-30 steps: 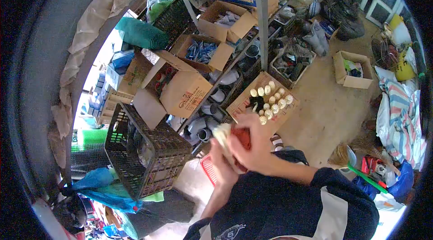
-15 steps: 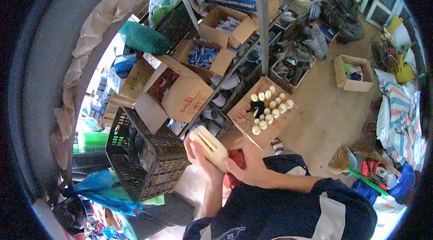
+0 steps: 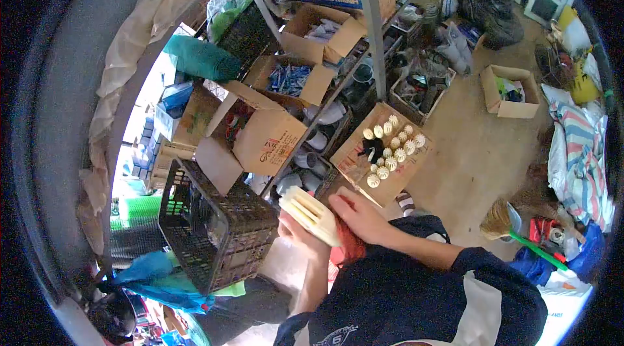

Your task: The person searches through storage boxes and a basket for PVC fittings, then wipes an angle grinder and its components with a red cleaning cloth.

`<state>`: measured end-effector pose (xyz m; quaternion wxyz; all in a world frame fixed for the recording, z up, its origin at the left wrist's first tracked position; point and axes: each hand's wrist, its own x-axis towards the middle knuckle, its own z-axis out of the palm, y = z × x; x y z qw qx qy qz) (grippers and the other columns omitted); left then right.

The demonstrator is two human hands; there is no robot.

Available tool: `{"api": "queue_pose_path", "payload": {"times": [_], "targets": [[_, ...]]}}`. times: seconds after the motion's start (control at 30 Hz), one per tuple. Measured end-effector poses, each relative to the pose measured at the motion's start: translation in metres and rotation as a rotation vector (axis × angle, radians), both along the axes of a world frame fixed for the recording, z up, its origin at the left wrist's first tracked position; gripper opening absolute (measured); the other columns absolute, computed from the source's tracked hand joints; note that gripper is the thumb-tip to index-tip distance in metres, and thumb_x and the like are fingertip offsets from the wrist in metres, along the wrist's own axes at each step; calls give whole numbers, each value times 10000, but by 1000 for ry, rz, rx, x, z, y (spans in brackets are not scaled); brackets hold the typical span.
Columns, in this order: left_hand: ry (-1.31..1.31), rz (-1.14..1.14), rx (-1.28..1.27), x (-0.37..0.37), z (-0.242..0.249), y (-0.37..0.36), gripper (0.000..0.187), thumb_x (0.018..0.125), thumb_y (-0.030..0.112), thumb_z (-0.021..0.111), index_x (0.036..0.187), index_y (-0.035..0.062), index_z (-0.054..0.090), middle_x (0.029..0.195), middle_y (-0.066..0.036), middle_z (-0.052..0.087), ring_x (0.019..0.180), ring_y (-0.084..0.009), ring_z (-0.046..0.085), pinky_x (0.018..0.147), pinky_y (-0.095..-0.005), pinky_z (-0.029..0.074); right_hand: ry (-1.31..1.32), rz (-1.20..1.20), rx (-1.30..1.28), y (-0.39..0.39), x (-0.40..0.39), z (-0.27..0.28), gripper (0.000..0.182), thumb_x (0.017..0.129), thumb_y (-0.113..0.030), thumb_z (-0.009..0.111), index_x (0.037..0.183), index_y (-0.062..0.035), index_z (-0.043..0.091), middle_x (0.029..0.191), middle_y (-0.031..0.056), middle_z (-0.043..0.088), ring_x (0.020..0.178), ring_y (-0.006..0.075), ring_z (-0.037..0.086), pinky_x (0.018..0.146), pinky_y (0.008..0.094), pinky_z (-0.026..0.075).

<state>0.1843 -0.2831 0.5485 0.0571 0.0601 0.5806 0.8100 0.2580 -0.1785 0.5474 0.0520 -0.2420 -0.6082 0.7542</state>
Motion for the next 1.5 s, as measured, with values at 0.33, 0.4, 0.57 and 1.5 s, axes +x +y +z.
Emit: {"api": "queue_pose_path", "payload": {"times": [0.33, 0.4, 0.57, 1.5], "targets": [[516, 49, -376, 23, 2, 21, 549, 1006, 408, 506, 1223, -95, 550, 1045, -186, 602, 942, -249, 592, 847, -381, 489, -11, 131, -27, 10, 9, -59, 678, 1009, -596, 313, 1049, -37, 696, 790, 227, 683, 746, 367, 671, 792, 448, 501], [500, -64, -380, 20, -10, 28, 451, 1003, 339, 529, 1176, -77, 568, 1024, -169, 577, 943, -243, 568, 880, -389, 474, 6, 77, -67, 2, 11, -103, 542, 1037, -515, 302, 1219, -118, 623, 730, 208, 643, 715, 381, 647, 763, 455, 498], [417, -407, -443, 29, -33, 49, 543, 880, 294, 710, 1252, 5, 439, 1099, -123, 525, 1008, -229, 539, 912, -374, 458, -49, -6, 77, 24, 55, -112, 502, 1038, -466, 338, 1241, -90, 600, 762, 208, 661, 743, 355, 661, 743, 443, 514], [312, -335, -1386, -171, -528, 200, 376, 833, 330, 739, 1080, 59, 652, 1045, -147, 670, 995, -356, 607, 914, -473, 455, -1392, -546, -13, 184, 391, -270, 626, 990, -528, 493, 829, 48, 679, 734, 128, 652, 661, 185, 577, 621, 364, 458]]}}
